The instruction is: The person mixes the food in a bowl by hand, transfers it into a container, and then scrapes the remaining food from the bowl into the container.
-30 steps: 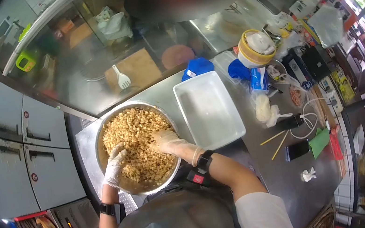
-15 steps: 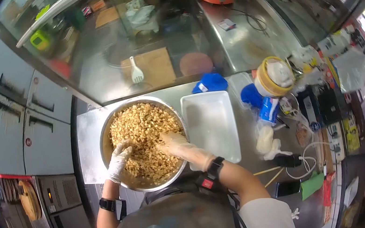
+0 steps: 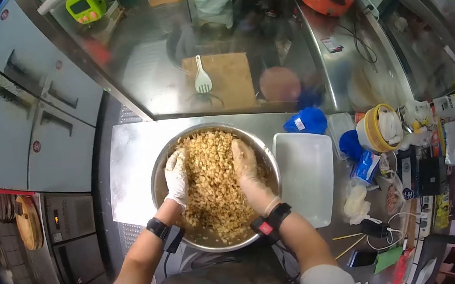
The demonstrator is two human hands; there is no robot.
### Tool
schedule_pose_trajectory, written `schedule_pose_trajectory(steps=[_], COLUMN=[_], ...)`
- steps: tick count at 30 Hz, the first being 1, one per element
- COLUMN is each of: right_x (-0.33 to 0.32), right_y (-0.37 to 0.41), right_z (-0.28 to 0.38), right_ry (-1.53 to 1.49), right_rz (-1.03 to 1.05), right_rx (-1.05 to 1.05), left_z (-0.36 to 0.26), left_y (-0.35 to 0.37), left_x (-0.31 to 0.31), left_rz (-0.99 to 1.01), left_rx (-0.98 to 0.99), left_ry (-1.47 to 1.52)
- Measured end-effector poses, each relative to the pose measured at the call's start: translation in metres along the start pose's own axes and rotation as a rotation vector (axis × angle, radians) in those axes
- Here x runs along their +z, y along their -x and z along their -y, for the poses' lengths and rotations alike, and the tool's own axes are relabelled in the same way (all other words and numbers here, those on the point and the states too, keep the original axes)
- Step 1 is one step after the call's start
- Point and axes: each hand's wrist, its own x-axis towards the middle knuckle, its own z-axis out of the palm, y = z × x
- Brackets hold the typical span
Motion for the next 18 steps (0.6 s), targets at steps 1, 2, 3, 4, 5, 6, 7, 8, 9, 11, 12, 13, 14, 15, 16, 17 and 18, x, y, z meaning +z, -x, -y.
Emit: schedule_pose_trajectory(steps=[1, 2, 3, 4, 5, 6, 7, 8, 9, 11, 12, 13, 14, 15, 16, 17, 18], right_x=[0.023, 0.049, 0.045, 0.055, 0.061, 0.067, 0.078, 0.087, 0.097, 0.101, 0.100, 0.097, 0.094, 0.089, 0.086, 0.083, 0.080], right_y=[0.019, 0.041, 0.032, 0.034, 0.042, 0.055, 0.068, 0.080, 0.091, 0.096, 0.098, 0.100, 0.104, 0.107, 0.110, 0.113, 0.116], right_z=[0.030, 0.064, 0.018, 0.021, 0.025, 0.038, 0.067, 0.080, 0.090, 0.088, 0.080, 0.073, 0.066, 0.063, 0.062, 0.061, 0.062], right_ry=[0.189, 0.374, 0.262, 0.264, 0.228, 0.192, 0.102, 0.103, 0.014, -0.139, -0.191, -0.242, -0.287, -0.322, -0.358, -0.388, -0.414], right_rz=[-0.073, -0.145, -0.200, -0.206, -0.213, -0.222, -0.155, -0.176, -0.232, -0.291, -0.283, -0.268, -0.249, -0.231, -0.209, -0.189, -0.165], right_rx=[0.012, 0.030, 0.037, 0.043, 0.091, 0.138, 0.191, 0.196, 0.257, 0.326, 0.328, 0.325, 0.322, 0.322, 0.321, 0.321, 0.317], left_z=[0.000, 0.001, -0.002, -0.001, 0.001, -0.007, -0.004, -0.001, 0.002, 0.005, 0.006, 0.018, 0.025, 0.025, 0.014, 0.003, 0.002], left_y=[0.001, 0.003, 0.005, 0.005, 0.008, 0.013, 0.012, 0.014, 0.016, 0.023, 0.028, 0.031, 0.035, 0.042, 0.048, 0.057, 0.063], left_x=[0.008, 0.012, 0.016, 0.019, 0.019, 0.020, 0.018, 0.016, 0.016, 0.014, 0.011, 0.009, 0.006, 0.007, 0.014, 0.019, 0.022], left_rz=[0.015, 0.030, 0.035, 0.055, 0.080, 0.105, 0.117, 0.122, 0.122, 0.129, 0.126, 0.129, 0.132, 0.100, 0.067, 0.027, 0.032], left_rx=[-0.061, -0.123, -0.129, -0.148, -0.214, -0.283, -0.298, -0.343, -0.386, -0.376, -0.362, -0.313, -0.311, -0.279, -0.243, -0.273, -0.267], left_ry=[0.046, 0.085, 0.049, 0.123, 0.180, 0.238, 0.232, 0.304, 0.379, 0.437, 0.497, 0.478, 0.475, 0.437, 0.401, 0.386, 0.378])
